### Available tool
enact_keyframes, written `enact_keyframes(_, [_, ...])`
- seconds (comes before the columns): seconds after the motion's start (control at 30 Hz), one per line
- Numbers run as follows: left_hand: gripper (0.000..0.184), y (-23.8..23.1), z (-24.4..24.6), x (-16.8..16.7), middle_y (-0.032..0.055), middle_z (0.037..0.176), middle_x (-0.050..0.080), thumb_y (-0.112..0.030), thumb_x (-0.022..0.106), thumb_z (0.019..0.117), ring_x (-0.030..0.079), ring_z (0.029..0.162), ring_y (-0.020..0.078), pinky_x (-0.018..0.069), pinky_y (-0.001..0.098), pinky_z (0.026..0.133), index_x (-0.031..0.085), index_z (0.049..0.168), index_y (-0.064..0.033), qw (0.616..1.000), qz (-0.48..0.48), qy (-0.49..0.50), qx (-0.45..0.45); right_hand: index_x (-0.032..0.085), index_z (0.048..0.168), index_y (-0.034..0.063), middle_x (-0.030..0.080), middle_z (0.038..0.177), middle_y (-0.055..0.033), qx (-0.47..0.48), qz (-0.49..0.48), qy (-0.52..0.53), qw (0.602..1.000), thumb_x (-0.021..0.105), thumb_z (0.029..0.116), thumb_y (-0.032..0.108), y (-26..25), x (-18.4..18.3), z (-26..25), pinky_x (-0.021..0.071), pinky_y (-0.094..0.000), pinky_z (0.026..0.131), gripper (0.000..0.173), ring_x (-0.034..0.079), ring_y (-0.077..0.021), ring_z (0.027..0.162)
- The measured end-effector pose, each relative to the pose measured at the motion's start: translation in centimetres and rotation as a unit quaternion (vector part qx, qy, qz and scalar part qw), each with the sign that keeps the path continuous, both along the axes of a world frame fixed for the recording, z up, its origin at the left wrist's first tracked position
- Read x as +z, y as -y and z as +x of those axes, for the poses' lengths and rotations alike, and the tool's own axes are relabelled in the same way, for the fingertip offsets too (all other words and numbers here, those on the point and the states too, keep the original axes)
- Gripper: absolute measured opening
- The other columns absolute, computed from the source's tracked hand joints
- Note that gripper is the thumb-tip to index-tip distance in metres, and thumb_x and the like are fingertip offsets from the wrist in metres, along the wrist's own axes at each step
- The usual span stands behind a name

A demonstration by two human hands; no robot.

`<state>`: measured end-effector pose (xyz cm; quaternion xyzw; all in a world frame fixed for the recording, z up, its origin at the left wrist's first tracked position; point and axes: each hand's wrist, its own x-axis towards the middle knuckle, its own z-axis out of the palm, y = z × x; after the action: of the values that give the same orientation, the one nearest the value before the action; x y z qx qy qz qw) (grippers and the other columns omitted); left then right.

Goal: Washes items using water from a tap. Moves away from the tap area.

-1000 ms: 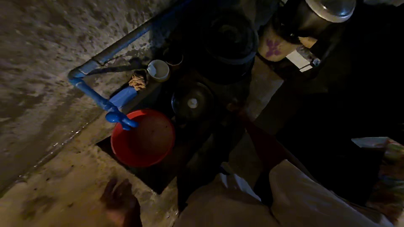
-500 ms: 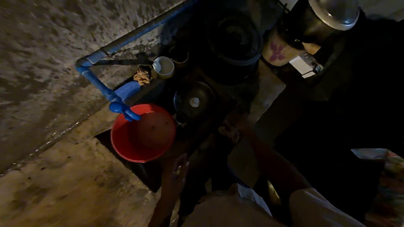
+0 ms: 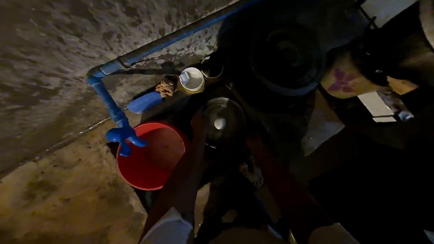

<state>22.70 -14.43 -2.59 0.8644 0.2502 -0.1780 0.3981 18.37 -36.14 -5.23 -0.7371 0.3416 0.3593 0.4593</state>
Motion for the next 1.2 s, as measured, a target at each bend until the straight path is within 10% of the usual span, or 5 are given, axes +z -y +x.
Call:
enact_keyframes(0.27, [0.047, -0.3, 6.3, -4.1, 0.0301, 0.147, 0.049, -0.023, 0.045, 0.1098, 0.051, 0.135, 0.0432, 0.0429, 0.0565, 0.111, 0.042, 0.149, 0.0031, 0.994, 0.050, -0.071, 0.059, 0.030, 0.156, 0.0126, 0.056, 0.132, -0.0271, -0.133, 0.091, -0.082, 0.984, 0.039, 0.1125, 0.026, 1.1, -1.1, 1.3, 0.0586, -0.0519, 0.075, 0.047, 0.067, -0.0382, 0.096])
enact_keyframes(0.47, [0.045, -2.4, 5.9, -6.3, 0.0250, 0.141, 0.057, -0.034, 0.043, 0.1104, 0.053, 0.134, 0.0411, 0.0414, 0.0578, 0.111, 0.058, 0.140, -0.0038, 0.985, 0.149, -0.083, 0.021, 0.050, 0.141, 0.0021, 0.064, 0.116, -0.0233, -0.114, 0.006, -0.066, 0.991, 0.048, 0.1097, 0.029, 1.1, -1.8, 2.1, 0.0602, -0.0453, 0.070, 0.042, 0.070, -0.0318, 0.088])
enact_keyframes(1.2, [0.041, -0.4, 0.8, 1.0, 0.0287, 0.136, 0.058, -0.020, 0.054, 0.1050, 0.059, 0.125, 0.0431, 0.0484, 0.0577, 0.104, 0.054, 0.139, 0.0022, 0.970, 0.091, -0.126, 0.186, 0.048, 0.140, -0.0007, 0.059, 0.115, -0.0212, -0.029, 0.020, 0.001, 0.999, 0.039, 0.1124, 0.021, 3.8, 7.6, 1.0, 0.0590, -0.0429, 0.074, 0.036, 0.066, -0.0276, 0.089])
